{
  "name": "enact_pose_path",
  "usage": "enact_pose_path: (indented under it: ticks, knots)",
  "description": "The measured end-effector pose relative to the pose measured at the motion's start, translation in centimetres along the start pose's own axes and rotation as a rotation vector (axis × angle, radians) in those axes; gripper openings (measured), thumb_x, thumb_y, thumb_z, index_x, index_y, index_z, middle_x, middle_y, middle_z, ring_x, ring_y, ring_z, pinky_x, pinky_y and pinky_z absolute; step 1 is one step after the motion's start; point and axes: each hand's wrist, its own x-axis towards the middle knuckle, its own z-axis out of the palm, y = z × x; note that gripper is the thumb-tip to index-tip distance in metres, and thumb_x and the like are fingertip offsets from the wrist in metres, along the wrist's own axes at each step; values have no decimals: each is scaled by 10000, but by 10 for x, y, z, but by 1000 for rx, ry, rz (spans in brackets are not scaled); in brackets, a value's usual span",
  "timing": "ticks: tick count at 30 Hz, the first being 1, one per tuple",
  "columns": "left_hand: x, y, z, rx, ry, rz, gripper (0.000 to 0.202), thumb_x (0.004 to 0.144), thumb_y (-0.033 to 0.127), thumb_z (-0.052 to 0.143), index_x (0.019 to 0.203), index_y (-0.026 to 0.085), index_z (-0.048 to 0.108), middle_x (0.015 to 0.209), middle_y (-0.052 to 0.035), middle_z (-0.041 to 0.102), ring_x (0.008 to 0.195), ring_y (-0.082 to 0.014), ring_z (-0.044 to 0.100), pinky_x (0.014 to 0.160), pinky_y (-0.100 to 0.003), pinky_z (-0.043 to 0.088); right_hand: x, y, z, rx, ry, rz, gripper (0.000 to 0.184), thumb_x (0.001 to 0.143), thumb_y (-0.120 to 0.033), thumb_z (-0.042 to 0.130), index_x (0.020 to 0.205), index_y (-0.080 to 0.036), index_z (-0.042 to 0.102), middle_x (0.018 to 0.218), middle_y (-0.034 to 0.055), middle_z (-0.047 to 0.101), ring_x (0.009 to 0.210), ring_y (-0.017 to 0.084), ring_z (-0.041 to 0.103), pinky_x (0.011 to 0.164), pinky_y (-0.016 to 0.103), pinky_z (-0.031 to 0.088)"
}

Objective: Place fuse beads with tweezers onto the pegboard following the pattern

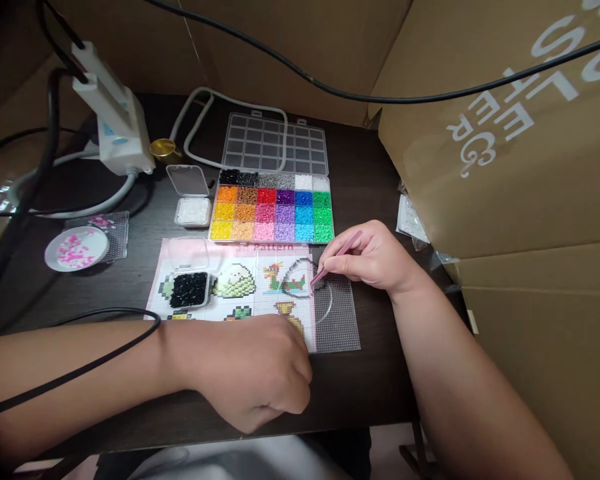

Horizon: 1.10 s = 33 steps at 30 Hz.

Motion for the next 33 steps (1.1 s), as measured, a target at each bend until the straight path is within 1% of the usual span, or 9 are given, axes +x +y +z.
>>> enact_pose_path:
  ticks: [4, 9, 11, 20, 26, 33]
  knots:
    - [0, 1, 1, 2, 30, -3, 228, 719, 133, 642, 580, 228, 489, 672, 20, 667, 623, -172, 599, 539, -325, 440, 0, -1, 0, -9, 5, 0, 159, 732, -347, 836, 744, -190, 811, 583, 46, 682, 395, 77, 415, 364, 254, 257]
    - [0, 1, -1, 10, -33, -12, 227, 737, 136, 636, 586, 225, 492, 688, 21, 662, 642, -170, 603, 569, -328, 446, 0, -1, 1, -6, 12, 16, 190, 720, -373, 844, 741, -187, 807, 583, 46, 683, 391, 77, 404, 363, 259, 261]
    - [0, 1, -1, 8, -41, -15, 216, 741, 140, 634, 595, 224, 501, 689, 20, 654, 648, -171, 604, 576, -329, 448, 0, 0, 1, 11, 15, 18, 202, 712, -377, 849, 736, -182, 802, 573, 44, 676, 387, 73, 396, 357, 252, 254]
    - [-1, -1, 1, -8, 12, 6, 207, 740, 123, 628, 598, 223, 516, 661, 20, 628, 619, -168, 578, 549, -343, 426, 1, 1, 0, 57, 22, -13, 175, 719, -306, 845, 744, -138, 802, 535, 36, 653, 377, 58, 405, 357, 217, 256]
    - [-2, -1, 3, -1, 41, 2, 202, 716, 119, 643, 594, 222, 518, 645, 25, 619, 612, -166, 576, 552, -336, 433, 1, 2, 0, 100, 4, -26, 148, 729, -279, 840, 742, -137, 803, 662, 90, 741, 381, 48, 402, 352, 211, 258]
    - [-2, 0, 1, -1, 24, -10, 229, 733, 104, 624, 587, 221, 493, 650, 20, 630, 609, -164, 569, 569, -321, 431, 2, 2, 0, 93, -2, -32, 145, 739, -275, 829, 746, -133, 805, 699, 101, 760, 381, 44, 385, 348, 211, 252]
